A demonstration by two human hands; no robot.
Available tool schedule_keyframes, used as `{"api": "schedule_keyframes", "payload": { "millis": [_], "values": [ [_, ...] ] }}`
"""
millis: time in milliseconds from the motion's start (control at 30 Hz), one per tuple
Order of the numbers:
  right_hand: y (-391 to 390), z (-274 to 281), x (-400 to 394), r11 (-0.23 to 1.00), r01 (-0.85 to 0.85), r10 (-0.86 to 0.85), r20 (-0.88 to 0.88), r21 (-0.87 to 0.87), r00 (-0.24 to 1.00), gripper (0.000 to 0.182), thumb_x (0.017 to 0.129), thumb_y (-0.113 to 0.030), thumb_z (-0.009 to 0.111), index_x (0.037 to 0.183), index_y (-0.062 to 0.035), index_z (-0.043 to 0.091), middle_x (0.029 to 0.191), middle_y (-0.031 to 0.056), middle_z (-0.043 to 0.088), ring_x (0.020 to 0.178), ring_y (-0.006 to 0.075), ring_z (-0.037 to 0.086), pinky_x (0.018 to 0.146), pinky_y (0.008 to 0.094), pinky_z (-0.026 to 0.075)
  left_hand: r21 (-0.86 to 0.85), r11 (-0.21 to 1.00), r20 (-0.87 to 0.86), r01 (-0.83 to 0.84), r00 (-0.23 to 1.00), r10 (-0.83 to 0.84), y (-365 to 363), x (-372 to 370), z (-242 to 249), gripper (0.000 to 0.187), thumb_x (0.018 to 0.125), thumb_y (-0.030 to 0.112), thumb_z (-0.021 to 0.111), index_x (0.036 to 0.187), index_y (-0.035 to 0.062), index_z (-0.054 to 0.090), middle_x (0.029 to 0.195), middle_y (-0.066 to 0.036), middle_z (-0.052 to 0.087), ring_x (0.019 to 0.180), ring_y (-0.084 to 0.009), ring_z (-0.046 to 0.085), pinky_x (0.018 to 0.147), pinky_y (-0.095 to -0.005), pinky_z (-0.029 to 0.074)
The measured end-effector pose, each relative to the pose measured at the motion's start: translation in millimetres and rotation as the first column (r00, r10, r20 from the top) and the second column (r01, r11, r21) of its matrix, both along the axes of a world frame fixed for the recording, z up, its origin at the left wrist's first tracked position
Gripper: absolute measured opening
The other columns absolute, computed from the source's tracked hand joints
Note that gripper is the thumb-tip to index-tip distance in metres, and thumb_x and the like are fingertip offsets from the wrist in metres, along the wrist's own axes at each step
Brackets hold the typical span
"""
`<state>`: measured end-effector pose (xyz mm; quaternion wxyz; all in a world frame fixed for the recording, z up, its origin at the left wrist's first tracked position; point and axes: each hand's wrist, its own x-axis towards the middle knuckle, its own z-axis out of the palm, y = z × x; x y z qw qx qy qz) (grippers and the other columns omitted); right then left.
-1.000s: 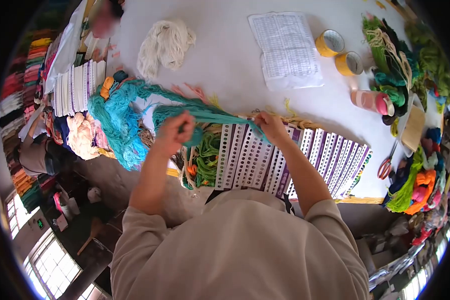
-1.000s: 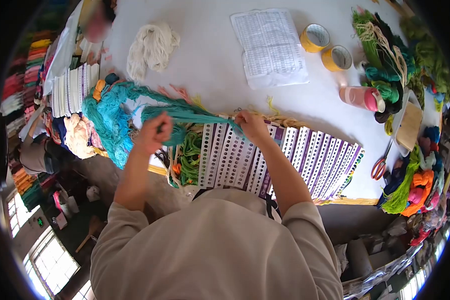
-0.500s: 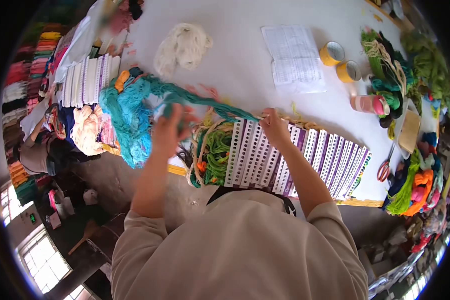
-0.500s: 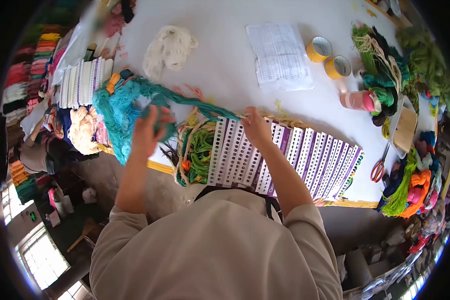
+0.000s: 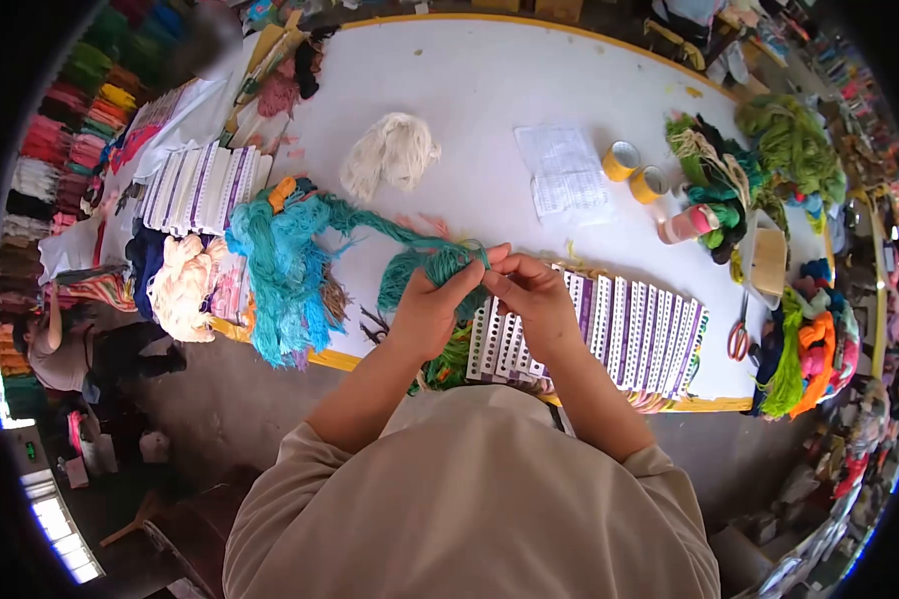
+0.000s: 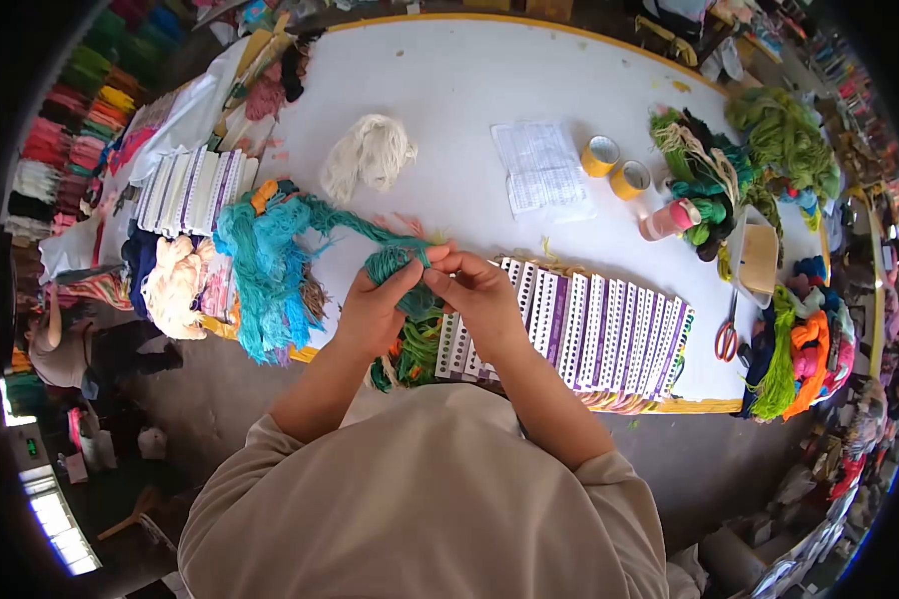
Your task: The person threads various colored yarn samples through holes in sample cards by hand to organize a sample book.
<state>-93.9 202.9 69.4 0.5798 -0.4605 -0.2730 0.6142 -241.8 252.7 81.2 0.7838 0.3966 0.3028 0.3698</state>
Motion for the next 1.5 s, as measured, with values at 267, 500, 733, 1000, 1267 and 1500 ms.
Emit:
{"api": "schedule_keyframes", "payload": {
  "millis": [267,500,733,1000,1267,1500],
  "values": [
    [-21,18,-23,0.997,0.072,-0.076,-0.133,-0.032,0.988,0.009,0.091,-0.015,0.069,0.099,-0.0108,0.069,0.085,-0.0064,0.064,0.068,0.0010,0.052,0.059,0.0191,0.046,0.151,0.988,-0.063,-0.028,0.997,0.038,-12,-25,15,0.029,0.101,0.019,0.051,0.113,-0.0038,0.065,0.114,-0.014,0.067,0.105,-0.0198,0.063,0.090,-0.0341,0.051],
    [-26,27,-26,0.998,0.055,-0.053,-0.155,0.010,0.986,0.008,0.095,-0.013,0.063,0.101,-0.0084,0.064,0.086,-0.0015,0.066,0.067,0.0045,0.056,0.057,0.0199,0.046,-0.020,0.997,0.154,0.074,0.986,-0.070,-15,-34,25,0.050,0.103,0.038,0.044,0.126,-0.0035,0.058,0.127,-0.012,0.061,0.112,-0.0182,0.059,0.097,-0.0357,0.047],
    [-27,32,-32,1.000,0.020,-0.021,0.038,0.013,0.999,0.013,0.093,-0.018,0.067,0.103,-0.0100,0.066,0.084,-0.0060,0.064,0.069,0.0021,0.053,0.059,0.0188,0.042,0.368,0.925,-0.143,0.093,0.989,-0.043,-23,-29,27,0.048,0.105,0.034,0.040,0.129,-0.0035,0.057,0.129,-0.012,0.061,0.117,-0.0174,0.056,0.103,-0.0320,0.041],
    [-28,39,-27,0.997,0.073,-0.072,-0.124,0.002,0.990,0.010,0.094,-0.020,0.066,0.100,-0.0114,0.067,0.089,-0.0061,0.065,0.074,0.0007,0.054,0.063,0.0189,0.047,0.350,0.932,-0.079,0.098,0.994,-0.075,-18,-28,15,0.048,0.106,0.034,0.039,0.130,-0.0058,0.053,0.132,-0.017,0.057,0.119,-0.0214,0.056,0.101,-0.0358,0.044],
    [-29,45,-29,0.996,0.080,-0.084,-0.184,-0.031,0.979,0.005,0.094,-0.014,0.063,0.097,-0.0125,0.067,0.091,-0.0033,0.068,0.068,0.0018,0.057,0.061,0.0187,0.050,0.454,0.886,-0.211,0.095,0.978,0.003,-19,-27,27,0.034,0.102,0.013,0.046,0.129,-0.0058,0.054,0.124,-0.013,0.063,0.113,-0.0190,0.059,0.100,-0.0352,0.044],
    [-30,40,-18,0.997,-0.065,0.061,-0.102,-0.037,0.993,0.011,0.094,-0.020,0.063,0.102,-0.0117,0.064,0.089,-0.0020,0.067,0.067,0.0022,0.054,0.059,0.0200,0.048,0.015,0.987,0.124,0.158,0.979,-0.159,-11,-36,30,0.075,0.100,0.058,0.033,0.130,-0.0081,0.053,0.126,-0.014,0.060,0.113,-0.0228,0.059,0.099,-0.0376,0.045]
  ]
}}
